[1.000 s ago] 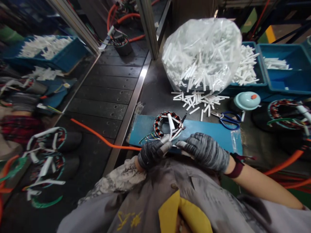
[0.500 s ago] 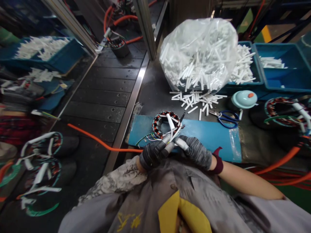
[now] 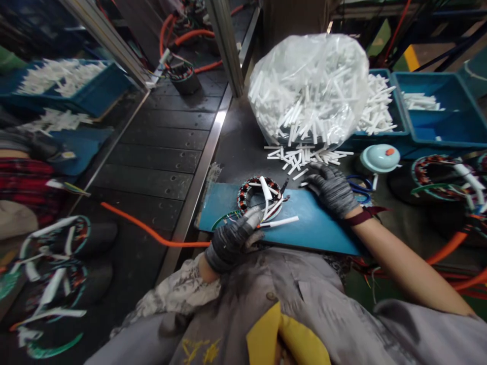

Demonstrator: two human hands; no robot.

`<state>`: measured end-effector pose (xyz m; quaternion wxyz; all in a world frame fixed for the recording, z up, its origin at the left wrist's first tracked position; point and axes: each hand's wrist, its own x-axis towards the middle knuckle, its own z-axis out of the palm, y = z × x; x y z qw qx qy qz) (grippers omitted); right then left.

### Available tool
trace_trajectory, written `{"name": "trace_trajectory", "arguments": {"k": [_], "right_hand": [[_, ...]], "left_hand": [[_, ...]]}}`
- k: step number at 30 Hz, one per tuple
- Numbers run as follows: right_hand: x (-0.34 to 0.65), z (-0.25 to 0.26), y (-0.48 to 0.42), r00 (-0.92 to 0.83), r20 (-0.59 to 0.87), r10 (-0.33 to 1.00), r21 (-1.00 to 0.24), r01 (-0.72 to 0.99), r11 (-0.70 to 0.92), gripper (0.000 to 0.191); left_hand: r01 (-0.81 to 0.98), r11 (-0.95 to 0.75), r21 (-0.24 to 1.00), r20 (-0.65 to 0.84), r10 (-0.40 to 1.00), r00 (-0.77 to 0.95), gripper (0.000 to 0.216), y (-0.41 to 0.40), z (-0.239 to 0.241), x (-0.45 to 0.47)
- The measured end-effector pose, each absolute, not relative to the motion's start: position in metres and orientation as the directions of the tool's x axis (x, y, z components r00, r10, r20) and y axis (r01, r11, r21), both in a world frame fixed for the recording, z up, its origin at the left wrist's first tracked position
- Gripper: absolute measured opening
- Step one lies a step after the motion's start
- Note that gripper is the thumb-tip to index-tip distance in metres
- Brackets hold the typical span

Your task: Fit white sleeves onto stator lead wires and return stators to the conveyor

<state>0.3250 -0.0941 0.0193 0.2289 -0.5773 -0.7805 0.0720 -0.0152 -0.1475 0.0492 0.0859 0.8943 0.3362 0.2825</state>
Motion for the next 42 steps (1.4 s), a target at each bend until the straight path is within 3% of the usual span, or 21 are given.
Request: {"name": "trace_trajectory", "arguments": {"k": [2, 5, 8, 11, 17, 22, 25, 29, 32, 36, 42], "right_hand": [[0.310, 0.028, -0.106, -0.100, 0.374, 0.922, -0.591, 0.741, 0.320, 0.022], [0.293, 0.045, -0.121, -0.007, 0.291, 0.957, -0.825, 0.504, 0.255, 0.024], [0.284, 0.056, -0.126, -0.062, 0.160, 0.985, -0.907, 0.384, 0.172, 0.023], [0.283, 0.061, -0.120, -0.117, 0.132, 0.984, -0.935, 0.315, 0.163, 0.023], [0.290, 0.071, -0.100, -0.415, 0.162, 0.895, -0.936, 0.223, 0.273, 0.026], [0.295, 0.084, -0.091, -0.550, 0.049, 0.834, -0.876, 0.377, 0.300, 0.038], [0.289, 0.087, -0.094, -0.555, 0.024, 0.831, -0.785, 0.504, 0.359, 0.039], [0.279, 0.081, -0.103, -0.491, 0.122, 0.862, -0.648, 0.618, 0.444, 0.043], [0.276, 0.070, -0.104, -0.427, 0.099, 0.899, -0.752, 0.560, 0.349, 0.049], [0.275, 0.061, -0.105, -0.371, 0.052, 0.927, -0.851, 0.469, 0.236, 0.050], [0.284, 0.064, -0.116, -0.375, 0.218, 0.901, -0.625, 0.655, 0.424, 0.045]], "left_hand": [[0.559, -0.761, 0.327, 0.429, 0.647, 0.630, 0.042, -0.145, 0.056, -0.015], [0.553, -0.768, 0.322, 0.423, 0.639, 0.642, 0.039, -0.142, 0.065, -0.015], [0.559, -0.770, 0.307, 0.436, 0.636, 0.637, 0.036, -0.141, 0.068, -0.015], [0.554, -0.770, 0.317, 0.438, 0.637, 0.635, 0.034, -0.141, 0.069, -0.015], [0.561, -0.761, 0.325, 0.429, 0.647, 0.630, 0.033, -0.139, 0.069, -0.016], [0.512, -0.751, 0.416, 0.338, 0.651, 0.680, 0.034, -0.122, 0.072, -0.022], [0.531, -0.733, 0.425, 0.191, 0.646, 0.739, 0.040, -0.108, 0.079, -0.025], [0.563, -0.734, 0.380, -0.039, 0.595, 0.803, 0.045, -0.092, 0.092, -0.020], [0.619, -0.697, 0.361, -0.169, 0.604, 0.779, 0.044, -0.087, 0.099, -0.009], [0.662, -0.679, 0.317, -0.195, 0.637, 0.746, 0.044, -0.088, 0.098, -0.004], [0.634, -0.726, 0.266, -0.186, 0.607, 0.773, 0.047, -0.092, 0.096, -0.010]]}}
